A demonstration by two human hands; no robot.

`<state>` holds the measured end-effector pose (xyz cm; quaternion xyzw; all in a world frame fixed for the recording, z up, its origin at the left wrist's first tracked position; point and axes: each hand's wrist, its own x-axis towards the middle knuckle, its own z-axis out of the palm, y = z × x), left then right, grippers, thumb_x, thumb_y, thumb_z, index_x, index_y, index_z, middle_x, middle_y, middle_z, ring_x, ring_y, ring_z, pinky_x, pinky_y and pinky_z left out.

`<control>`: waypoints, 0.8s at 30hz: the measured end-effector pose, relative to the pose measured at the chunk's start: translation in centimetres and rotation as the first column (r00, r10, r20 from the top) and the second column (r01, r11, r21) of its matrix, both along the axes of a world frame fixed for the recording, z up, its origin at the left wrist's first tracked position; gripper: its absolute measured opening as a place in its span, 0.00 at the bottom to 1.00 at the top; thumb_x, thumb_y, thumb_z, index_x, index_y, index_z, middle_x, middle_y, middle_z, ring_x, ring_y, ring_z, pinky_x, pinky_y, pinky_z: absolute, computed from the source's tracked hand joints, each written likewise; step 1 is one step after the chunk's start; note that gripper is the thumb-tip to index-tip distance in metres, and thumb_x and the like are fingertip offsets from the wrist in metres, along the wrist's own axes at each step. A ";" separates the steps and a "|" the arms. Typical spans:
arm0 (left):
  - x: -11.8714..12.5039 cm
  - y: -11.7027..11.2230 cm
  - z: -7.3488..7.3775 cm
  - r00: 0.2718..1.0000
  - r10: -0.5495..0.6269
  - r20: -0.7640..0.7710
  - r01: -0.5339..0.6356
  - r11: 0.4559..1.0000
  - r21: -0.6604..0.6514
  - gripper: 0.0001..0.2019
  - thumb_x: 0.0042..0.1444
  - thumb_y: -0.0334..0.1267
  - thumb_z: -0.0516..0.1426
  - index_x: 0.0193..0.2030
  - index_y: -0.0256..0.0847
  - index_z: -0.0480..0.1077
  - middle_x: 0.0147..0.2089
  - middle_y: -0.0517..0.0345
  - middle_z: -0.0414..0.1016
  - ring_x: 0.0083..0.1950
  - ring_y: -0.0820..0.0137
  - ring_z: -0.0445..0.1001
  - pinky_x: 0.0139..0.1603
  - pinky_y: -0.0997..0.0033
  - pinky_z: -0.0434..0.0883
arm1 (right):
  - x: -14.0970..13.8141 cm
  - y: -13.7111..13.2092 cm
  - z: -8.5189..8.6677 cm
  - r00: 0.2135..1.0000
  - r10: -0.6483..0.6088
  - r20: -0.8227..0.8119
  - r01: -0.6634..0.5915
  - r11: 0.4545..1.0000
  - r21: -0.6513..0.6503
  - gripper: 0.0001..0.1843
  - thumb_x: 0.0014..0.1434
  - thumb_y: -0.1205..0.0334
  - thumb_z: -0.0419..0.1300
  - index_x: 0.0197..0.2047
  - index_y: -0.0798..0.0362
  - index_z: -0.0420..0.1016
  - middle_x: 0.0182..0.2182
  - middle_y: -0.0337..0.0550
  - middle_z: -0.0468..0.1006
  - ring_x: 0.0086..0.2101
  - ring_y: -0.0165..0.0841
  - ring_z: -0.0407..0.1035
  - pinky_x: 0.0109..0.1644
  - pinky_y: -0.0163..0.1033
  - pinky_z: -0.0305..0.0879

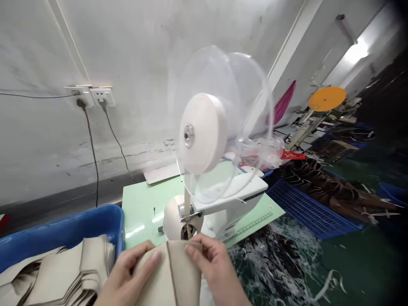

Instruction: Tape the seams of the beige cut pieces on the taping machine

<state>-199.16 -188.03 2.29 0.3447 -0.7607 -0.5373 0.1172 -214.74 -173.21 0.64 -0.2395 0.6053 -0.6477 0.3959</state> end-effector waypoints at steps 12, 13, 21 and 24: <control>-7.0 1.9 -0.7 0.994 -0.079 -0.075 0.092 0.978 0.185 0.22 0.56 0.57 0.56 0.27 0.38 0.71 0.27 0.59 0.70 0.30 0.70 0.65 0.29 0.77 0.63 | -4.8 0.8 -3.0 0.981 -0.111 0.160 0.130 0.985 -0.116 0.22 0.54 0.46 0.65 0.28 0.57 0.68 0.24 0.37 0.65 0.26 0.27 0.57 0.29 0.32 0.54; -7.1 2.0 -0.7 0.995 -0.072 -0.074 0.085 0.977 0.193 0.22 0.56 0.56 0.56 0.27 0.37 0.71 0.27 0.59 0.69 0.30 0.70 0.65 0.29 0.77 0.63 | -4.8 0.8 -3.0 0.979 -0.108 0.171 0.130 0.984 -0.121 0.22 0.54 0.46 0.65 0.27 0.57 0.68 0.24 0.37 0.65 0.26 0.27 0.57 0.29 0.32 0.54; -8.4 -0.5 -1.9 0.994 -0.003 -0.111 0.036 0.955 0.294 0.21 0.52 0.56 0.60 0.27 0.37 0.72 0.24 0.60 0.71 0.26 0.71 0.68 0.27 0.77 0.65 | -6.0 -1.9 -4.5 0.950 -0.154 0.272 0.203 0.966 -0.162 0.16 0.51 0.50 0.67 0.31 0.56 0.74 0.29 0.44 0.76 0.33 0.36 0.68 0.35 0.36 0.66; -9.6 -2.7 -2.8 0.994 0.048 -0.095 -0.020 0.963 0.270 0.20 0.48 0.55 0.61 0.25 0.37 0.72 0.22 0.61 0.71 0.24 0.70 0.69 0.26 0.75 0.65 | -7.0 -4.2 -6.0 0.942 -0.173 0.287 0.235 0.951 -0.199 0.18 0.49 0.51 0.67 0.40 0.52 0.76 0.36 0.48 0.79 0.40 0.42 0.70 0.42 0.42 0.70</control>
